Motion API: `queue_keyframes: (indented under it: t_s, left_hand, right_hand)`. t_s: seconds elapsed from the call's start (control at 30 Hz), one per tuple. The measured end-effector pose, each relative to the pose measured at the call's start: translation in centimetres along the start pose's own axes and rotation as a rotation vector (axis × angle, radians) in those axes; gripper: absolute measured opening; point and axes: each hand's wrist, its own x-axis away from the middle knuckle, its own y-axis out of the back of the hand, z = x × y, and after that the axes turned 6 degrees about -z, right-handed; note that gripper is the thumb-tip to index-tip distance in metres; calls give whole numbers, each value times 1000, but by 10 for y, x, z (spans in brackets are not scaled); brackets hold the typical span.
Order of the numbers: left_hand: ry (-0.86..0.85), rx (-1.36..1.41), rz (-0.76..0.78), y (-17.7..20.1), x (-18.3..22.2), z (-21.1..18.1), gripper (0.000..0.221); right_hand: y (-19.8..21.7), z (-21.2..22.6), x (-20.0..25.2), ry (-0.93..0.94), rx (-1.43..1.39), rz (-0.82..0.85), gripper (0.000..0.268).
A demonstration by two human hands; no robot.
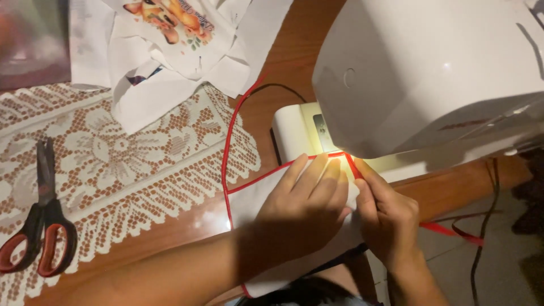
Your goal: Trimming excess fabric and thread from a printed baby bib using scissors and a sewing machine.
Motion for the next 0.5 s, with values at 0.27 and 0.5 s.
queue_keyframes:
  t_s: [0.27, 0.5]
  left_hand:
    - [-78, 44, 56, -7, -2, -5, 31]
    - [-97, 112, -15, -12, 2, -4, 30]
  right_hand:
    - [23, 25, -18, -10, -128, 130, 26]
    - [29, 35, -20, -20, -123, 173, 27]
